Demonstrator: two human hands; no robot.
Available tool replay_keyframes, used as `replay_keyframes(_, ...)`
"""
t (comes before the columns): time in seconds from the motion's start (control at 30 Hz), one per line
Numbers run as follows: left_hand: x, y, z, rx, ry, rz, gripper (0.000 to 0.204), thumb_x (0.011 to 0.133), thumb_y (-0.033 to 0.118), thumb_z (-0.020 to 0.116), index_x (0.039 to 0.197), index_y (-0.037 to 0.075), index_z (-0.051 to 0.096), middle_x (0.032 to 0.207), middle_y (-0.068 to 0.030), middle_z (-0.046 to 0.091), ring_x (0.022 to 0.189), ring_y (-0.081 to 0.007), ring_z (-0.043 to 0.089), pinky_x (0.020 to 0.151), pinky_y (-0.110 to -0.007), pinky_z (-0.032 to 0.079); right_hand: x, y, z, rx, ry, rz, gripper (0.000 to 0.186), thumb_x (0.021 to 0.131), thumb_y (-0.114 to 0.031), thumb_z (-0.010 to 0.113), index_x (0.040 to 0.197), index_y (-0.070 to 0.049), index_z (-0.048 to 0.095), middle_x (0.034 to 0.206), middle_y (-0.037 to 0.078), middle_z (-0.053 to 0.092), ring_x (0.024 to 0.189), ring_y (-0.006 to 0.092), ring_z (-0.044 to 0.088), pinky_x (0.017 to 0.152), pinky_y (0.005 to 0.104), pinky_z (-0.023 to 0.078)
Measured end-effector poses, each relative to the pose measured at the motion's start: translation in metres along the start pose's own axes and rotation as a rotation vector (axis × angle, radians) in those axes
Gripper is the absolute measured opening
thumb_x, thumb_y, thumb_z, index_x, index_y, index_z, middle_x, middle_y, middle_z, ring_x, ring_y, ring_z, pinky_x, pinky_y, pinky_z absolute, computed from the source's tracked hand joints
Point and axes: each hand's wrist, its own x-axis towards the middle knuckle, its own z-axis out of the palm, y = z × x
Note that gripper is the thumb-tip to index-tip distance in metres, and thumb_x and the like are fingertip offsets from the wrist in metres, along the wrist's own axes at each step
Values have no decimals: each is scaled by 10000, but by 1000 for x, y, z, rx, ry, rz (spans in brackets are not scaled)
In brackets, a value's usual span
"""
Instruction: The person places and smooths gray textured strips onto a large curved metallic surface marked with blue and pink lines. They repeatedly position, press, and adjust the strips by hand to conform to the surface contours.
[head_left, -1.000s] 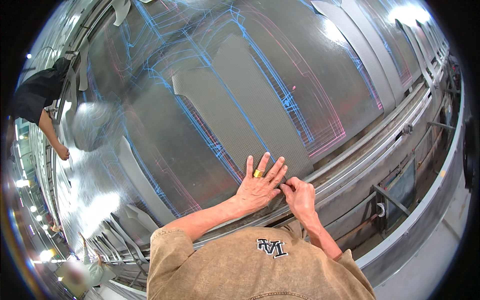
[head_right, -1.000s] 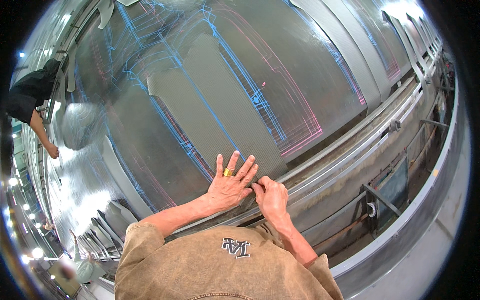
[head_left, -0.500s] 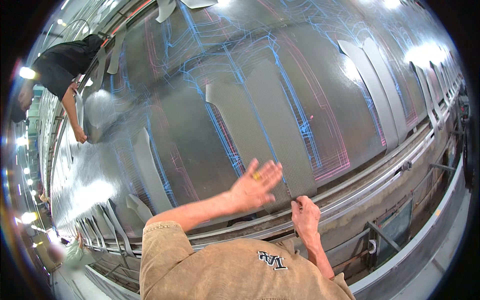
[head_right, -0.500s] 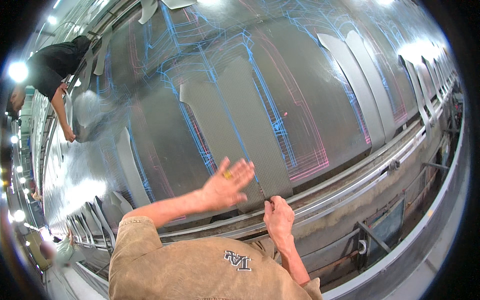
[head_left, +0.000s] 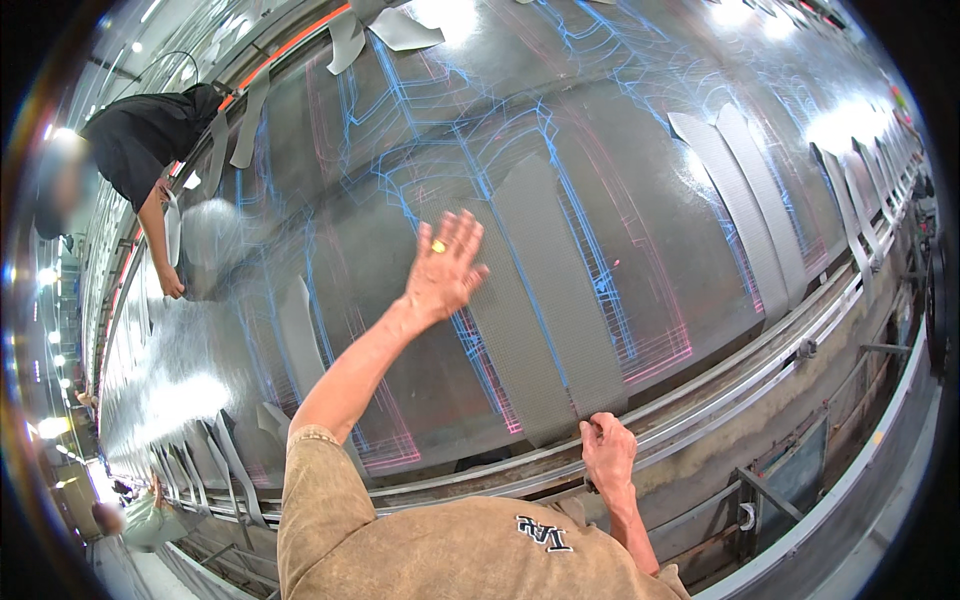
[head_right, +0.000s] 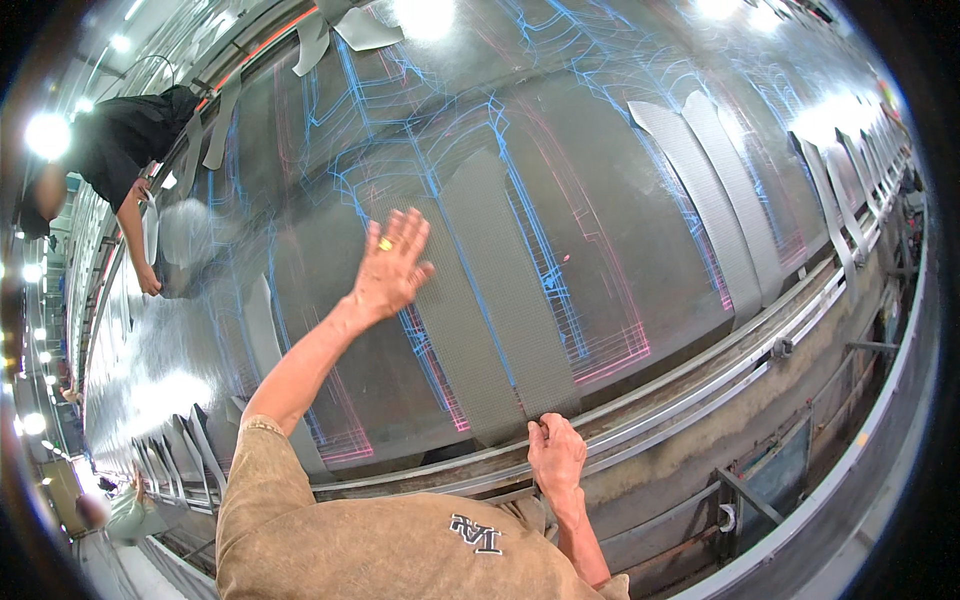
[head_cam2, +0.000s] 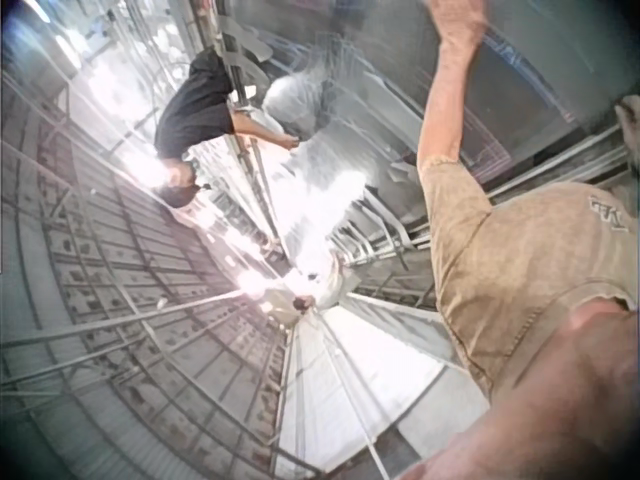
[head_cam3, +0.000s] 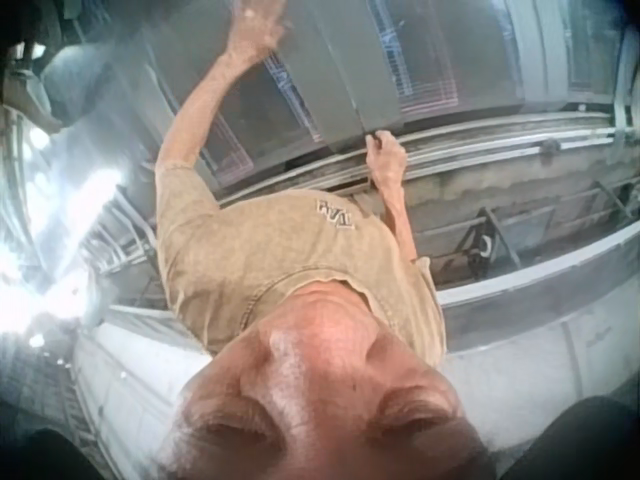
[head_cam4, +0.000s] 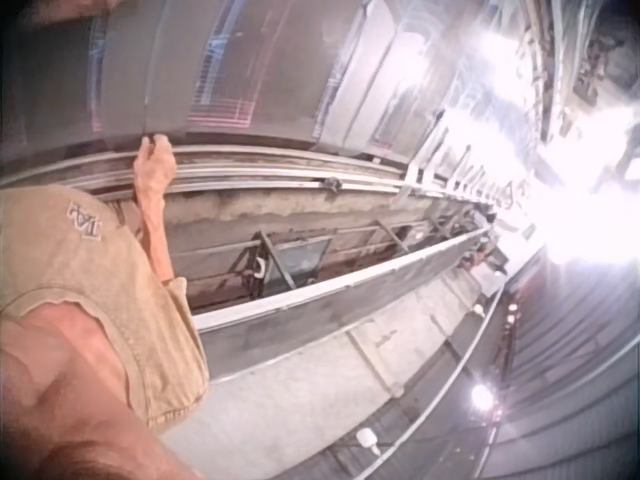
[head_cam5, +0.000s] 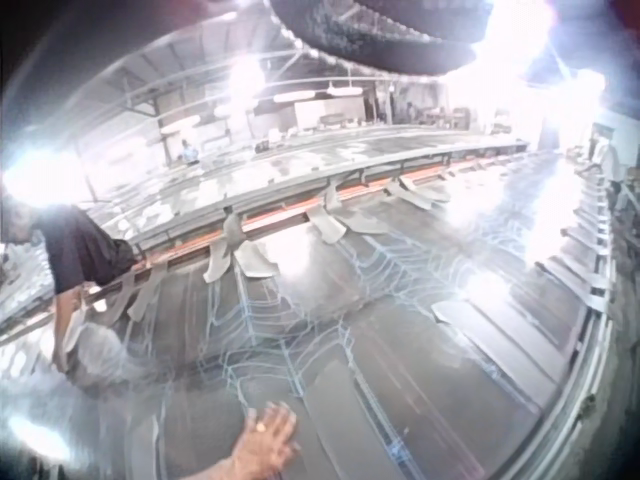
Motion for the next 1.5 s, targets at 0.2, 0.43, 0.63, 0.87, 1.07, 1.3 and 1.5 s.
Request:
replay_keyframes(0.2, 32, -17, -2, -181, -4, 119, 631, 1026, 493, 271, 1540, 131, 214, 1618, -56, 147, 1490, -278, 126, 1201, -524, 101, -3, -1, -1, 13, -15, -25, 154, 838, -154, 696, 893, -43, 605, 748, 131, 632, 689, 340, 617, 621, 434, 470)
replay_keyframes(0.43, 31, 4, 5, -26, 90, -158, 644, 1014, 439, 345, 1524, 62, 234, 1607, -146, 150, 1460, -426, 140, 1157, -614, 140, -2, 4, -1, 35, -18, -87, 147, 843, -168, 689, 867, -37, 627, 784, 132, 651, 704, 338, 629, 640, 428, 485)
replay_keyframes(0.63, -106, 144, -19, -257, -100, 295, 661, 1000, 488, 365, 1528, 109, 245, 1604, -160, 141, 1477, -399, 83, 1172, -593, 107, 1, 9, -3, 13, 44, -103, 164, 848, -191, 689, 870, -32, 659, 779, 154, 671, 727, 348, 652, 660, 422, 500)
replay_keyframes(0.87, -257, 165, -67, -605, 206, -115, 530, 814, 151, 704, 1299, 32, 528, 1374, -199, 493, 1321, -387, 425, 1109, -530, 319, 4, 4, -4, 82, -14, -119, 208, 854, -214, 688, 866, -7, 681, 711, 156, 661, 658, 287, 645, 653, 388, 494)
replay_keyframes(1.07, -422, 85, -54, -384, 788, -1140, 311, 856, 137, 654, 1128, -13, 636, 1078, -183, 650, 1008, -328, 615, 900, -414, 483, 10, 24, 9, 105, 36, -237, 225, 883, -202, 664, 845, 19, 676, 657, 140, 644, 532, 201, 617, 576, 362, 484)
replay_keyframes(1.3, -544, -18, 5, -598, 335, -1583, 524, 815, 367, 707, 1154, -24, 620, 994, -185, 680, 954, -305, 653, 862, -425, 503, -28, 3, -7, 458, 159, -204, 177, 952, -143, 600, 977, 29, 636, 805, 41, 622, 674, 97, 588, 612, 234, 487)
replay_keyframes(1.5, -551, -26, 23, -745, 58, -1444, 657, 674, 383, 807, 1087, -37, 518, 1018, -228, 644, 980, -352, 632, 859, -405, 508, -137, -67, 28, 524, 53, -205, 127, 939, -91, 619, 985, 24, 648, 802, 13, 621, 692, 85, 574, 620, 226, 479)
